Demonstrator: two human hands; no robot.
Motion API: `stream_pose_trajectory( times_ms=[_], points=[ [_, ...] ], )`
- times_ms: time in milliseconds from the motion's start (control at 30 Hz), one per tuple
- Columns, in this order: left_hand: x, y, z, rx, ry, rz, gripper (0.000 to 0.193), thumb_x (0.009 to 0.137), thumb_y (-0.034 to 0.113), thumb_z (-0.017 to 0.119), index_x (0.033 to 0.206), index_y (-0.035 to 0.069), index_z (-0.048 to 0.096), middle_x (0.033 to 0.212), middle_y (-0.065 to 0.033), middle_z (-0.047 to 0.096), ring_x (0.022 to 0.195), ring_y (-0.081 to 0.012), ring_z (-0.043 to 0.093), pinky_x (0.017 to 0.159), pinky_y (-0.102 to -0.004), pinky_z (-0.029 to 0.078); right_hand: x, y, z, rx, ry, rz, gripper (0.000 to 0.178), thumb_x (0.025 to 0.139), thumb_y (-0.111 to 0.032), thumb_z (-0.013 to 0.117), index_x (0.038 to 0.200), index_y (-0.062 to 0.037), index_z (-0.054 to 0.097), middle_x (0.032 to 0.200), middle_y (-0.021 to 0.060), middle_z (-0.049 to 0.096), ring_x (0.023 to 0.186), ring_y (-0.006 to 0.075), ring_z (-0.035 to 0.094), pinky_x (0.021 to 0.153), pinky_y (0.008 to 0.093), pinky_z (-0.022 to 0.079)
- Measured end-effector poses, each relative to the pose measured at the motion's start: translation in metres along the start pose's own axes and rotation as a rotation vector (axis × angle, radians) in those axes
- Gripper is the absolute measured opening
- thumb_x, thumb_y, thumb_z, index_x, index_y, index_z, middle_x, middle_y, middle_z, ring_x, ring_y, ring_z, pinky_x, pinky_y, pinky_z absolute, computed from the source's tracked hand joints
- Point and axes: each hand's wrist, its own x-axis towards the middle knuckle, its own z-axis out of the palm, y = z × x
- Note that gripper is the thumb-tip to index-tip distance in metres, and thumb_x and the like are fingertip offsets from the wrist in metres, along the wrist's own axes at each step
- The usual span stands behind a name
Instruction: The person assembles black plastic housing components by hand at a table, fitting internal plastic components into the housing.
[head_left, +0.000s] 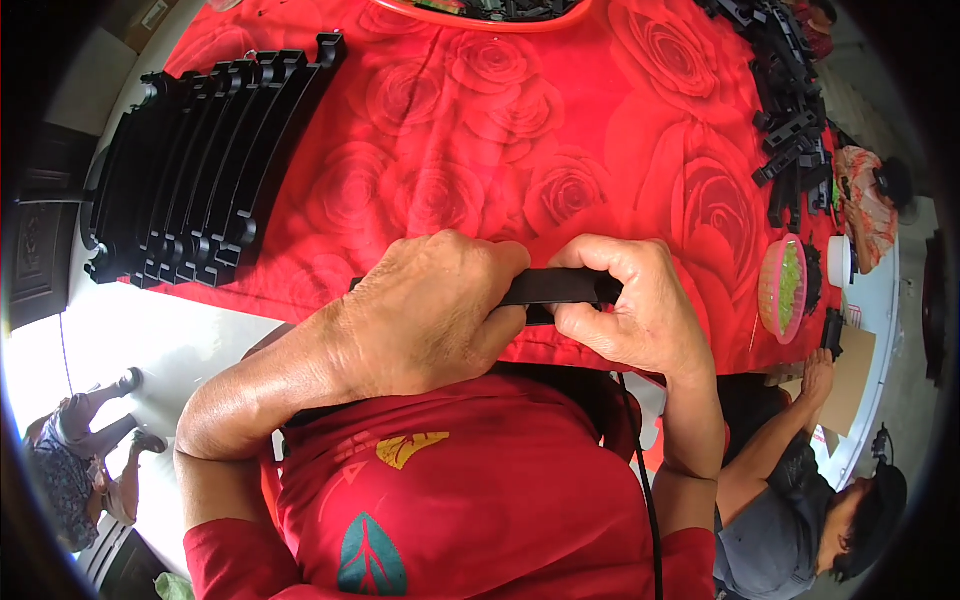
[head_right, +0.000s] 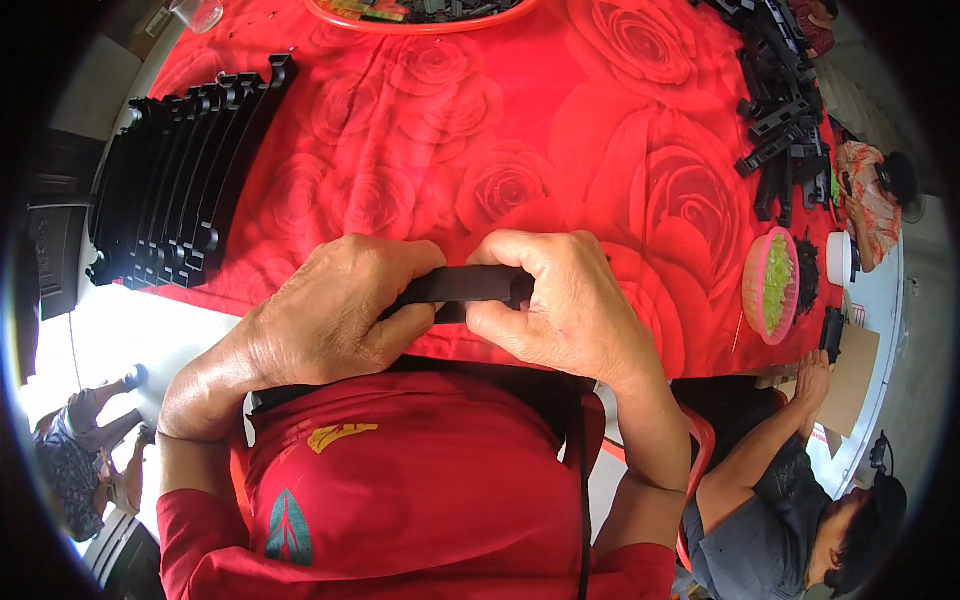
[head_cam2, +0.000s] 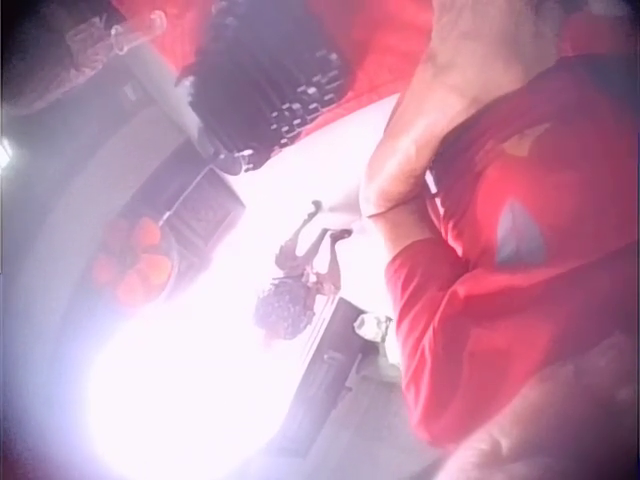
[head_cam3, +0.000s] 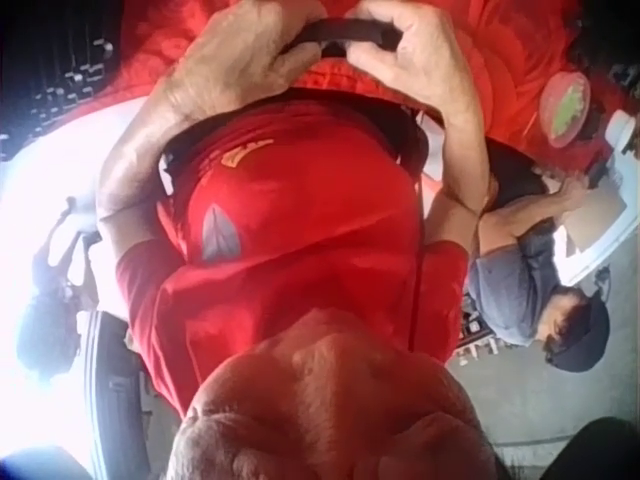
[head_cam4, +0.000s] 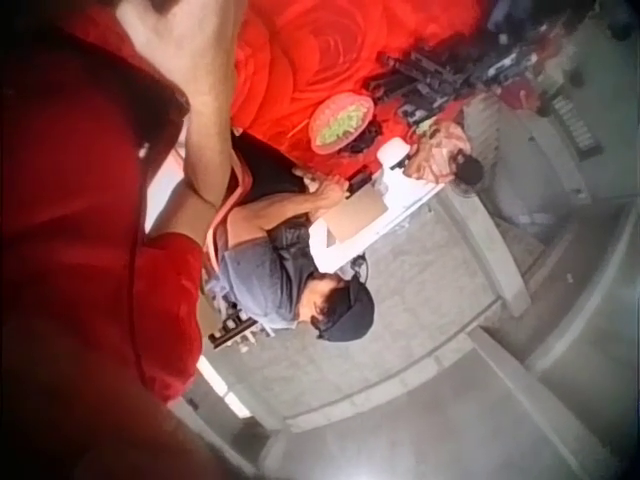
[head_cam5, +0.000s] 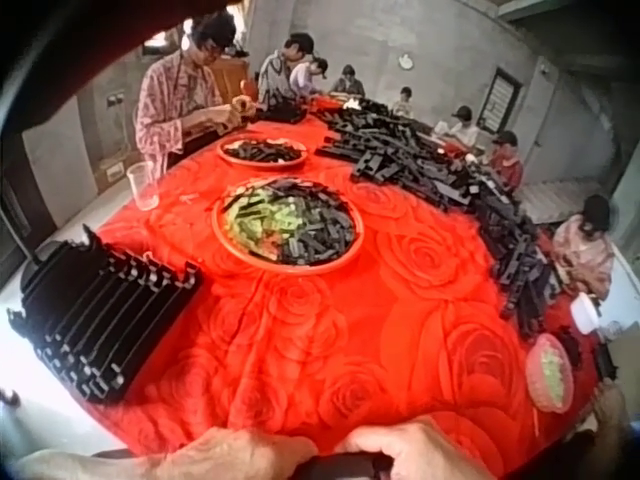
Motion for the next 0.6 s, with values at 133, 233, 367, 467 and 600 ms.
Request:
stream_pose_trajectory(
  times_ms=[133, 233, 367, 467, 600],
  points=[
    [0.000, -0.004, 0.005, 0.001, 0.001, -0.011, 0.014, 0.089, 0.006, 0.066, 0.100, -0.002, 0.066, 0.079, -0.0245, 0.066, 0.077, -0.0456, 0.069, 0.068, -0.0526, 0.052, 0.003, 0.005, 0.007, -0.022, 0.029, 0.018, 0.016, 0.078, -0.007, 0.075, 0.092, 0.0003, 0.075, 0.065, 0.0113, 0.066, 0.059, 0.0128, 0.065, 0.055, 0.0326, 0.049],
    [0.003, -0.006, 0.006, -0.021, 0.005, 0.004, 0.013, 0.090, 0.006, 0.066, 0.100, -0.003, 0.066, 0.079, -0.0248, 0.066, 0.077, -0.0458, 0.069, 0.068, -0.0523, 0.052, 0.006, 0.010, 0.000, -0.027, -0.032, 0.007, 0.016, 0.078, -0.006, 0.075, 0.093, 0.0003, 0.076, 0.065, 0.0121, 0.066, 0.058, 0.0137, 0.065, 0.055, 0.0325, 0.049],
    [-0.001, -0.005, 0.000, -0.048, -0.002, 0.017, 0.016, 0.091, 0.008, 0.065, 0.102, -0.003, 0.067, 0.081, -0.0250, 0.067, 0.078, -0.0451, 0.070, 0.068, -0.0519, 0.051, 0.004, 0.004, 0.002, 0.011, -0.046, -0.046, 0.019, 0.079, -0.006, 0.075, 0.097, 0.0004, 0.076, 0.069, 0.0131, 0.068, 0.061, 0.0145, 0.067, 0.057, 0.0327, 0.051],
    [-0.001, -0.009, -0.001, -0.006, -0.020, 0.013, 0.018, 0.091, 0.009, 0.064, 0.104, -0.003, 0.067, 0.084, -0.0248, 0.069, 0.081, -0.0440, 0.071, 0.070, -0.0514, 0.052, 0.004, 0.003, 0.003, 0.048, -0.044, -0.100, 0.021, 0.080, -0.006, 0.074, 0.100, 0.0003, 0.076, 0.071, 0.0138, 0.070, 0.062, 0.0153, 0.068, 0.059, 0.0328, 0.052],
    [-0.001, -0.004, -0.001, 0.015, 0.005, 0.006, 0.018, 0.090, 0.009, 0.064, 0.104, -0.002, 0.067, 0.085, -0.0245, 0.069, 0.084, -0.0435, 0.072, 0.072, -0.0510, 0.054, 0.006, 0.003, 0.001, 0.006, -0.038, -0.099, 0.020, 0.081, -0.005, 0.074, 0.101, -0.0001, 0.077, 0.072, 0.0132, 0.071, 0.064, 0.0160, 0.070, 0.059, 0.0325, 0.053]
  ],
)
